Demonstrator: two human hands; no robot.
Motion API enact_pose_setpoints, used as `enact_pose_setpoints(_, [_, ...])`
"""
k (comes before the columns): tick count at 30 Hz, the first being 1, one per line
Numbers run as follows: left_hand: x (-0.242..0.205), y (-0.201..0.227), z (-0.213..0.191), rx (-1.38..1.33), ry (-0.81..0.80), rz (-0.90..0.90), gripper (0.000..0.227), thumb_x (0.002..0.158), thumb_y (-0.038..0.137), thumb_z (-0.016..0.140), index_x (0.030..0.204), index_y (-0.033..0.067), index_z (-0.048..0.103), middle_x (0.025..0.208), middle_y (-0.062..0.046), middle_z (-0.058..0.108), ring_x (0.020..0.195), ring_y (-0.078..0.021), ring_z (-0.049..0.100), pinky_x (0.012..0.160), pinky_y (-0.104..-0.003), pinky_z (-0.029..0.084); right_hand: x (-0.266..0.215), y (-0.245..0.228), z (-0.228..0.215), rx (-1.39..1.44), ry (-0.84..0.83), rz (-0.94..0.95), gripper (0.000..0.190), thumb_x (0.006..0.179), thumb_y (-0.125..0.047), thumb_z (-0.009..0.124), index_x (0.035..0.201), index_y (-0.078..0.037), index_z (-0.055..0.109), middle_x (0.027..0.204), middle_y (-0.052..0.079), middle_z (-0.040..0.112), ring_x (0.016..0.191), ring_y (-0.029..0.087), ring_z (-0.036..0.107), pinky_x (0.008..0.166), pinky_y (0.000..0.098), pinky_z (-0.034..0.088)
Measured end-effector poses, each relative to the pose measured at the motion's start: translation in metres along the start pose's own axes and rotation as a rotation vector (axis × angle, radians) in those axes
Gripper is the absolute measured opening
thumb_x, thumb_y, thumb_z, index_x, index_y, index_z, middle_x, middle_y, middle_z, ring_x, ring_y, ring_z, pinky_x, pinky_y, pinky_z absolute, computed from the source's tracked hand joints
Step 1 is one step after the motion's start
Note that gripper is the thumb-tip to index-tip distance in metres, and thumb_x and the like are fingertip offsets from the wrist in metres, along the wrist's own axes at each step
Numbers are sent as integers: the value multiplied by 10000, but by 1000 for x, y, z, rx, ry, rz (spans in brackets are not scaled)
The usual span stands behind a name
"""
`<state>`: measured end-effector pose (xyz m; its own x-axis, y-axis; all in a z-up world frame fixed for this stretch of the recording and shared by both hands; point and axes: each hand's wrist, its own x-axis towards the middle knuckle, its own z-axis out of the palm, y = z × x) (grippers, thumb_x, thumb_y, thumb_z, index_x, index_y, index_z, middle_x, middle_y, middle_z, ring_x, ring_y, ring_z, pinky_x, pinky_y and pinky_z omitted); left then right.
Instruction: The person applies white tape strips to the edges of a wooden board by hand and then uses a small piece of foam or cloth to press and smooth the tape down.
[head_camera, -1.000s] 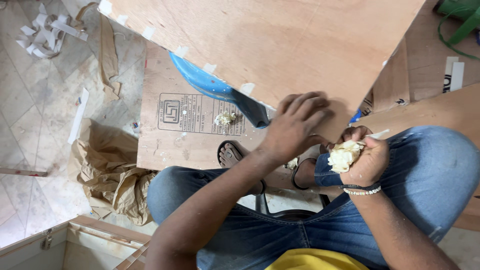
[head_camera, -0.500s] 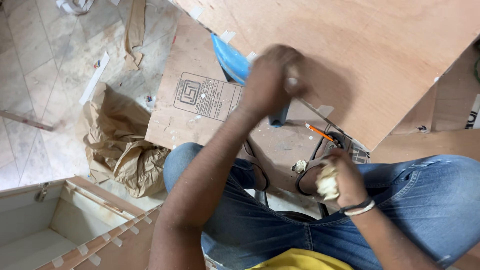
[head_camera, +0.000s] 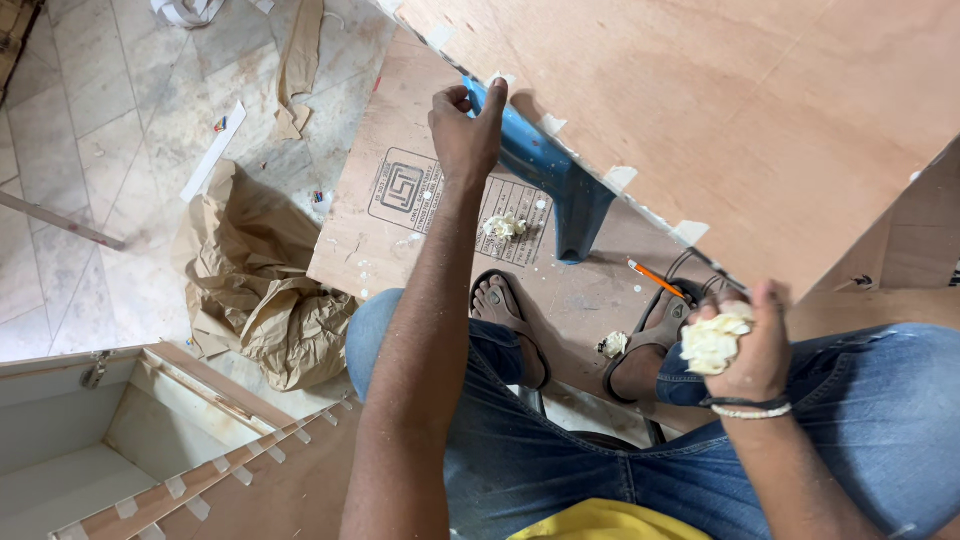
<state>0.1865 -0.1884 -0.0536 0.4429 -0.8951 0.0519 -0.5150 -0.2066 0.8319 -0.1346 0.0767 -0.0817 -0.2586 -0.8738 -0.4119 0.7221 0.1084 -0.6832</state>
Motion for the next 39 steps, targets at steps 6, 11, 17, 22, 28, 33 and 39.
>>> enact_pose_setpoints(6, [26, -26, 1, -468, -79, -211, 793, 921, 490, 788, 1332, -109, 473, 1169, -184, 592, 1063, -250, 608, 889, -401, 527, 25, -41, -27, 170, 133, -60, 366, 1163, -418, 638, 994, -122, 506, 830, 19, 505, 805, 206, 564, 788, 405, 539])
enact_pose_setpoints(11, [36, -31, 0, -621, -101, -278, 495, 894, 426, 779, 969, -60, 734, 808, -118, 676, 674, -149, 605, 569, -268, 485, 32, -51, -22, 11, 222, -105, 222, 1067, -422, 667, 1131, -252, 538, 870, 9, 552, 765, 189, 600, 719, 415, 538])
enact_pose_setpoints(17, [33, -27, -2, -642, -67, -318, 407, 863, 330, 808, 890, -60, 696, 817, -129, 688, 672, -167, 630, 557, -296, 520, 38, -50, -14, 4, 272, -153, 240, 1020, -399, 668, 1133, -207, 580, 877, 35, 590, 731, 206, 613, 663, 416, 540])
enact_pose_setpoints(22, [0, -37, -16, -720, -123, -472, 443, 873, 253, 766, 1070, -96, 577, 1063, -237, 645, 920, -241, 714, 722, -316, 648, 37, -61, -19, 68, 305, -181, 195, 1007, -358, 680, 1074, -206, 579, 834, 40, 581, 721, 206, 609, 667, 407, 550])
enact_pose_setpoints(28, [-41, -50, -36, -503, -85, -567, 471, 883, 353, 670, 1093, -56, 564, 990, -168, 581, 806, -193, 540, 600, -292, 448, 29, -60, -28, 89, 282, -142, 219, 1014, -353, 671, 1039, -154, 584, 827, 54, 593, 720, 205, 608, 675, 389, 542])
enact_pose_setpoints(33, [-103, -53, -16, -575, -134, -328, 619, 1088, 553, 493, 907, -38, 522, 772, -155, 433, 636, -242, 372, 535, -345, 336, 27, -45, -24, 189, 213, -44, 325, 1029, -404, 700, 987, -117, 555, 830, 32, 585, 754, 209, 627, 706, 417, 581])
enact_pose_setpoints(39, [-251, 22, 14, -426, -1022, 30, 283, 983, 398, 716, 985, 122, 650, 809, -1, 648, 632, -95, 538, 542, -268, 448, 13, -42, -7, 7, 205, 61, 505, 982, -611, 603, 948, -107, 612, 769, 95, 611, 671, 254, 639, 575, 377, 535])
